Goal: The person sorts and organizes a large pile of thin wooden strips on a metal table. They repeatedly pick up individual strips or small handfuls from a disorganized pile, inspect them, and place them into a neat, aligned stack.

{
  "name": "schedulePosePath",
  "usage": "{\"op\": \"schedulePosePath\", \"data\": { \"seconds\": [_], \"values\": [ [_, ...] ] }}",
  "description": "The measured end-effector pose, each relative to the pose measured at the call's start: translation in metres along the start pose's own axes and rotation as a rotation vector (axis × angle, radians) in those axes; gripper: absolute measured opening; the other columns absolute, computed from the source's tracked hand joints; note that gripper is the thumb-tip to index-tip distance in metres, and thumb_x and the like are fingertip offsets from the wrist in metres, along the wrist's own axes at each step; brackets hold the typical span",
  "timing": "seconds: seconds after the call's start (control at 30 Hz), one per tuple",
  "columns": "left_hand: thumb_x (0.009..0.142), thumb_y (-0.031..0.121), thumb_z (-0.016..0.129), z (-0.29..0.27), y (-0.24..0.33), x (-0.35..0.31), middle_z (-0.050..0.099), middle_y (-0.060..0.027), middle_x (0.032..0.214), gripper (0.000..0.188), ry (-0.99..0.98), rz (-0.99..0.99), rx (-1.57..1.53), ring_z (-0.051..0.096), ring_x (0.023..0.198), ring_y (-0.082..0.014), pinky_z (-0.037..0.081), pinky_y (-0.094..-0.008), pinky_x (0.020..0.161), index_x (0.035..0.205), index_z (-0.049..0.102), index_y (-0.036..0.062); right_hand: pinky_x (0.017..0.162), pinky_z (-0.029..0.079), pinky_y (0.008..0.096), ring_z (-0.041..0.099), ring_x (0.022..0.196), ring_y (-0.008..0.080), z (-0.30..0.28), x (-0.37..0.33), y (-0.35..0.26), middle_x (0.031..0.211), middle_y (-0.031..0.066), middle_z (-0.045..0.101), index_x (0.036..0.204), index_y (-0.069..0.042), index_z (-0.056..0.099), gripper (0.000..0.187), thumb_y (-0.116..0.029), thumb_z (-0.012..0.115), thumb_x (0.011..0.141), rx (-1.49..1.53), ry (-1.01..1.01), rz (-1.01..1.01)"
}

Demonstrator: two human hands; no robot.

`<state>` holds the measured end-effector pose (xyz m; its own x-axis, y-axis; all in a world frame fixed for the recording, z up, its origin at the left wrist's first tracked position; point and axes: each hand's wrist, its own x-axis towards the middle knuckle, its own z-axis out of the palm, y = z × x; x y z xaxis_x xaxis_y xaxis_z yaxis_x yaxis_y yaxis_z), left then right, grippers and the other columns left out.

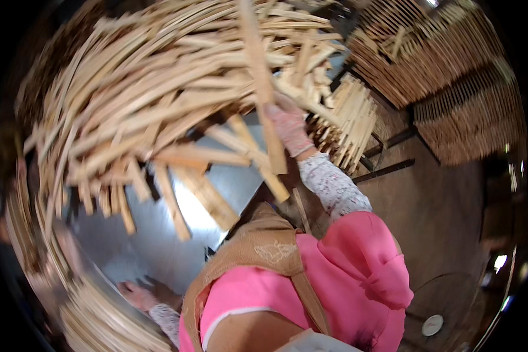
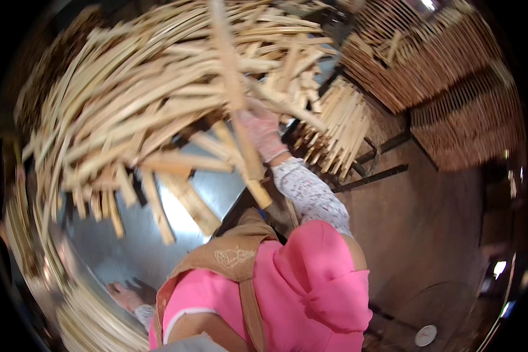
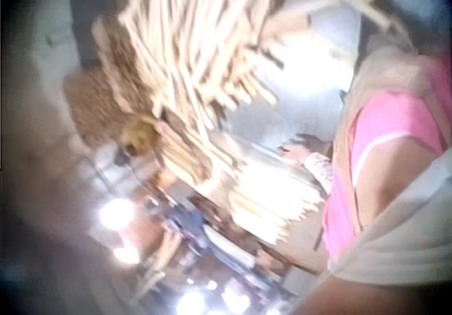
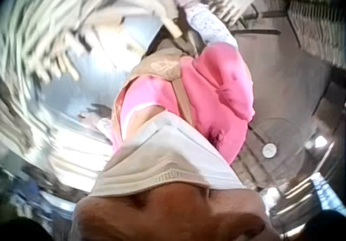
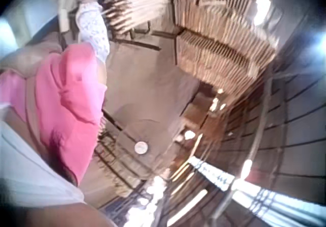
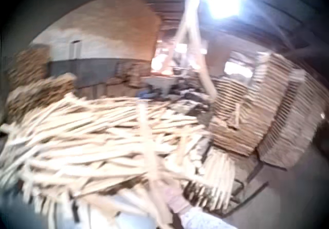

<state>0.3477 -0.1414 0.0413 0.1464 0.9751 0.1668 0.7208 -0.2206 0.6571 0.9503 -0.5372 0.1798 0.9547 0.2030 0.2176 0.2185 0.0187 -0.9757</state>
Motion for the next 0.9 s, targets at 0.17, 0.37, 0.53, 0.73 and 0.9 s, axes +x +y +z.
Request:
{"op": "schedulePosePath", "data": {
  "seconds": [0.17, 0.37, 0.53, 0.73, 0.9],
  "values": [
    [0.105, 0.01, 0.065, 0.168, 0.224, -0.08, 0.065, -0.0137, 0.141, 0.049, -0.349, 0.054, -0.404, 0.062, 0.128, -0.0227, 0.049, -0.0347, 0.111, 0.15, 0.056, -0.0049, 0.101, 0.053, 0.0353, 0.07, 0.116, 0.0242, -0.308, 0.065, 0.06, 0.127, 0.015, 0.076, 0.135, 0.004, 0.07, 0.049, -0.028, 0.074, 0.098, -0.319, 0.621, 0.217],
    [0.101, 0.014, 0.071, 0.234, 0.376, -0.128, 0.071, -0.015, 0.125, 0.041, -0.649, 0.363, -0.254, 0.068, 0.114, -0.0239, 0.055, -0.0369, 0.102, 0.137, 0.066, -0.0055, 0.111, 0.05, 0.0457, 0.066, 0.129, 0.0438, -0.438, 0.107, 0.188, 0.135, 0.0284, 0.071, 0.139, 0.003, 0.068, 0.062, -0.041, 0.066, 0.095, -0.683, 0.682, 0.617],
    [0.099, 0.017, 0.07, 0.255, 0.478, -0.15, 0.072, -0.0193, 0.125, 0.041, -0.773, 0.595, 0.137, 0.07, 0.11, -0.0298, 0.055, -0.0407, 0.101, 0.135, 0.068, -0.0023, 0.106, 0.051, 0.0506, 0.066, 0.123, 0.048, -0.419, 0.161, 0.298, 0.126, 0.0313, 0.072, 0.132, 0.0, 0.071, 0.058, -0.045, 0.057, 0.098, -0.761, 0.751, 0.652],
    [0.089, 0.019, 0.079, 0.318, 0.52, -0.146, 0.071, -0.0188, 0.132, 0.049, -0.68, 0.905, 0.227, 0.067, 0.12, -0.0404, 0.054, -0.0489, 0.104, 0.135, 0.068, 0.0064, 0.095, 0.051, 0.0588, 0.064, 0.114, 0.053, -0.443, 0.185, 0.345, 0.123, 0.0302, 0.07, 0.119, 0.001, 0.069, 0.039, -0.029, 0.048, 0.107, -1.06, 0.166, 0.252],
    [0.082, 0.022, 0.087, 0.299, 0.502, -0.118, 0.055, -0.0207, 0.154, 0.079, -0.315, 0.995, 0.286, 0.054, 0.138, -0.0437, 0.043, -0.0544, 0.116, 0.153, 0.055, 0.0096, 0.089, 0.055, 0.0293, 0.068, 0.103, 0.0142, -0.356, 0.169, 0.202, 0.123, 0.009, 0.074, 0.132, 0.003, 0.07, 0.041, -0.031, 0.059, 0.112, -0.209, 0.363, 0.318]
  ]
}}
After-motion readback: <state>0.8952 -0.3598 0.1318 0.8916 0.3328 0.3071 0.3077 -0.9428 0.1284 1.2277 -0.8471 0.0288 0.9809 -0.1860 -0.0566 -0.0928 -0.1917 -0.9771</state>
